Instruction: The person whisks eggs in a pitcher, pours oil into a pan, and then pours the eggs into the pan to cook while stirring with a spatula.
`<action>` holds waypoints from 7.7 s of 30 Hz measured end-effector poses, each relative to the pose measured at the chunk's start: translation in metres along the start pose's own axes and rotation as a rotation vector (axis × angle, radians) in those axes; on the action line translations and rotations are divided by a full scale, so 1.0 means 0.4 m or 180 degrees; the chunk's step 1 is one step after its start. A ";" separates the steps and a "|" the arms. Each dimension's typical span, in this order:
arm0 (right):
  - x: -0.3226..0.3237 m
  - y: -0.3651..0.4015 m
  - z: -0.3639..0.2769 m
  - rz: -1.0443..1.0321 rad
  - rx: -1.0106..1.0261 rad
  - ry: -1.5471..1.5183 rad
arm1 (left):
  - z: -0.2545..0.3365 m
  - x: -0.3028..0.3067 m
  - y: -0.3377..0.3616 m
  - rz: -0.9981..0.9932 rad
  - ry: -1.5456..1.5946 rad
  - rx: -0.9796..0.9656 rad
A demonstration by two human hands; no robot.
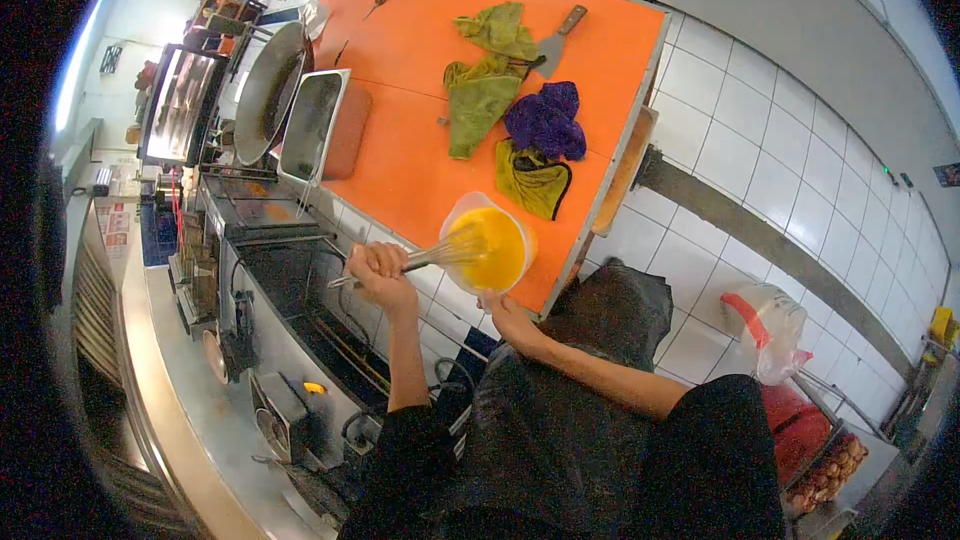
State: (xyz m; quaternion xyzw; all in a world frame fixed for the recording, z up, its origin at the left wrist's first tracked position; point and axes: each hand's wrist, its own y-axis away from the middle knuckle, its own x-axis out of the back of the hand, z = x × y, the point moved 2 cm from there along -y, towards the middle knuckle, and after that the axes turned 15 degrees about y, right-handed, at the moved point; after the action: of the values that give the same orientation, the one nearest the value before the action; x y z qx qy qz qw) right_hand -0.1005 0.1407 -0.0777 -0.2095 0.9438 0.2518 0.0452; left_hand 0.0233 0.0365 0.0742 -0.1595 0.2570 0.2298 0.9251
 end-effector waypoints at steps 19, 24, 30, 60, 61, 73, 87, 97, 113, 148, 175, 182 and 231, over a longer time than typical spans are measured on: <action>0.002 0.009 -0.027 0.0078 0.0034 0.0450 | -0.121 0.011 0.055 0.0807 -0.1090 -0.0488; -0.008 0.021 -0.003 0.0084 0.0056 0.0402 | -0.008 -0.035 0.021 0.0944 -0.0447 0.0626; 0.001 0.025 -0.028 -0.0319 -0.0291 0.0512 | -0.120 -0.020 0.051 0.1068 -0.1121 0.0678; 0.043 0.010 -0.063 -0.0171 -0.0153 0.0451 | -0.275 0.126 0.009 0.1099 -0.0742 0.0327; 0.046 0.016 -0.061 -0.0200 -0.0174 0.0464 | -0.160 -0.030 -0.002 0.1229 -0.0678 0.0314; 0.067 0.009 -0.059 0.0024 0.0014 0.0516 | -0.166 0.056 0.006 0.0719 -0.1104 -0.0473; 0.164 -0.005 -0.093 0.0196 -0.0140 0.0861 | -0.056 0.049 0.138 -0.0127 -0.2047 -0.0128; 0.219 0.010 -0.093 0.1003 -0.0152 0.1168 | -0.169 0.653 0.597 0.0912 -0.3265 0.1539; 0.045 0.086 -0.171 0.0419 -0.0441 0.1158 | -0.086 1.110 1.139 0.2595 -0.2073 0.2635; -1.994 -0.943 -0.218 -0.3294 -0.0428 0.3283 | 1.078 1.666 -0.487 0.3584 -0.3832 -0.1464; -2.473 -1.145 -0.227 -0.6214 -0.1172 0.3729 | 1.229 2.038 -0.752 0.6220 -0.1866 -0.2696; -2.528 -1.149 -0.260 -0.6764 -0.1399 0.4016 | 1.133 2.065 -0.711 0.5875 0.0728 -0.4296; -2.689 -1.488 -0.178 -0.4088 0.4924 0.5476 | 0.640 1.818 -0.132 0.6208 -0.4172 0.1709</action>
State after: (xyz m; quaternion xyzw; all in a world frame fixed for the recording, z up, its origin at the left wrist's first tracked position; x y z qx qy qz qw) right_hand 1.1267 0.0388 -0.0824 -0.6285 0.3041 -0.6264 -0.3466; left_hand 0.7074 0.3472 -0.1061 0.4463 -0.2096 0.8087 0.3207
